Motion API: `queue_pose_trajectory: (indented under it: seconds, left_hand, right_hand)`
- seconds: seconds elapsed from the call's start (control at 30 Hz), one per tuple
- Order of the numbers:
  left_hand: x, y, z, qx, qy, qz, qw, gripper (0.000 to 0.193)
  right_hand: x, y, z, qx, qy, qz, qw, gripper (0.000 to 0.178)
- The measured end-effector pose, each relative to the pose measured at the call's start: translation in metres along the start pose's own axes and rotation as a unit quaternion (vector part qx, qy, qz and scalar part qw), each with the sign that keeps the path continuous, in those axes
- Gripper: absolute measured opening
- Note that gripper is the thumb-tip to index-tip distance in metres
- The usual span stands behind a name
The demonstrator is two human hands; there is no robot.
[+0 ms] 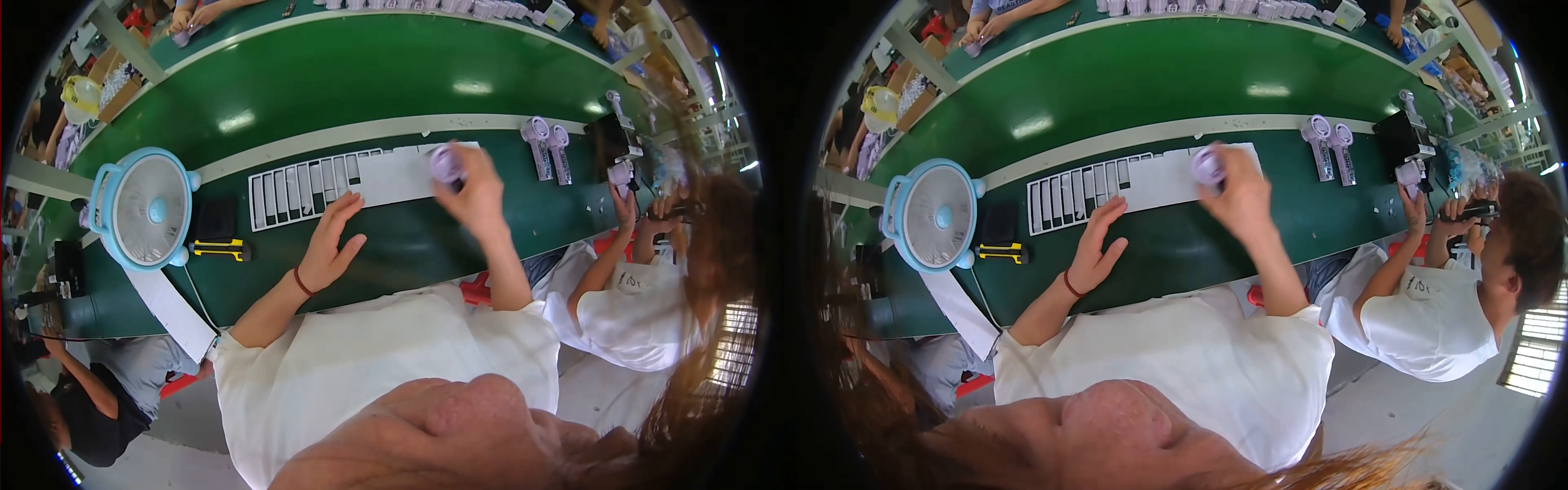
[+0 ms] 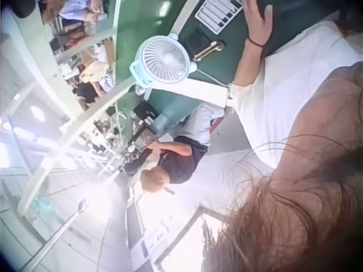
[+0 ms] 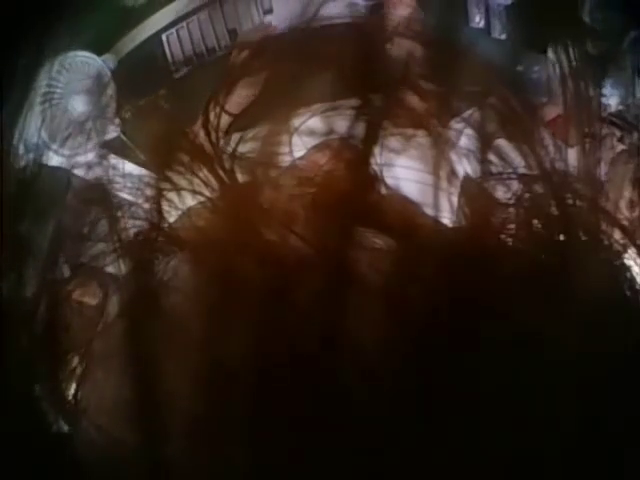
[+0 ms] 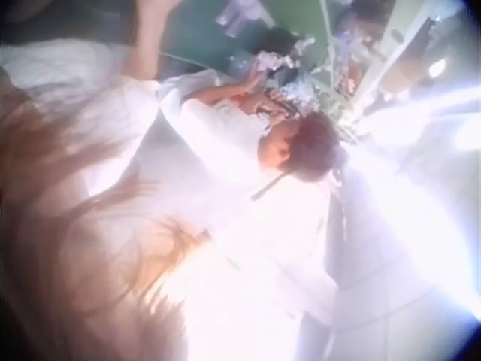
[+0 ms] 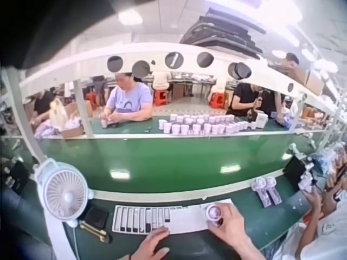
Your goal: Assembling components and applying labels to small handheld portable fans on a production line.
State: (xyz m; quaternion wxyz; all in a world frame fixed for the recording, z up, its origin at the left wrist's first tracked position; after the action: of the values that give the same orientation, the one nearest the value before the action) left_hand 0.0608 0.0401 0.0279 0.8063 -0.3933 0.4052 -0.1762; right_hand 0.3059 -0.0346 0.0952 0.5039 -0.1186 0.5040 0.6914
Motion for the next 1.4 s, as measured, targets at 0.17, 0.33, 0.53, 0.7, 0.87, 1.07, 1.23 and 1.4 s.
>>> queue_pose_trajectory:
  seconds: [0.17, 0.33, 0.53, 0.7, 0.87, 1.07, 1.23, 1.4]
  left_hand:
    - [0.026, -0.006, 0.0, 0.071, 0.039, 0.134, 0.988, 0.06]
    - [0.039, -0.004, -0.001, 0.072, 0.063, 0.144, 0.985, 0.057]
    - [0.04, 0.0, -0.005, 0.073, 0.068, 0.158, 0.982, 0.057]
    - [0.04, 0.004, -0.006, 0.07, 0.066, 0.164, 0.982, 0.056]
    - [0.043, 0.0, -0.004, 0.084, 0.081, 0.183, 0.976, 0.054]
    - [0.044, 0.004, -0.005, 0.072, 0.087, 0.198, 0.974, 0.053]
    - [0.045, 0.004, -0.008, 0.072, 0.091, 0.194, 0.974, 0.057]
    - [0.044, 0.003, -0.007, 0.07, 0.08, 0.192, 0.976, 0.054]
  right_hand:
    - [-0.054, -0.13, 0.035, 0.004, -0.121, -0.256, 0.959, 0.064]
    - [-0.054, -0.193, 0.032, 0.041, -0.123, -0.323, 0.938, 0.075]
    - [-0.05, -0.21, 0.027, 0.059, -0.089, -0.38, 0.919, 0.087]
    - [-0.067, -0.225, 0.022, 0.062, -0.114, -0.377, 0.917, 0.087]
    - [-0.088, -0.243, 0.023, 0.046, -0.098, -0.35, 0.931, 0.09]
    - [-0.081, -0.185, 0.022, 0.008, -0.126, -0.303, 0.945, 0.087]
    - [-0.006, -0.025, -0.001, -0.076, -0.017, -0.094, 0.992, 0.066]
    - [0.072, 0.065, -0.044, -0.142, 0.108, 0.056, 0.982, 0.058]
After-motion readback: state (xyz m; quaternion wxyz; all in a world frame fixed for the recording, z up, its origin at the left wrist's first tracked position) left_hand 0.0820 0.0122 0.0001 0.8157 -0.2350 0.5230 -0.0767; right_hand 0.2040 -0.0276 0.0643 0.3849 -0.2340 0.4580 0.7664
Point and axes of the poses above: each hand's wrist, its own z-axis towards the middle knuckle, its own x-axis out of the palm, y = z × x, the point moved 10 cm from there along z, towards the middle knuckle, and after that the axes turned 8 degrees about z, right-handed, at the moved point
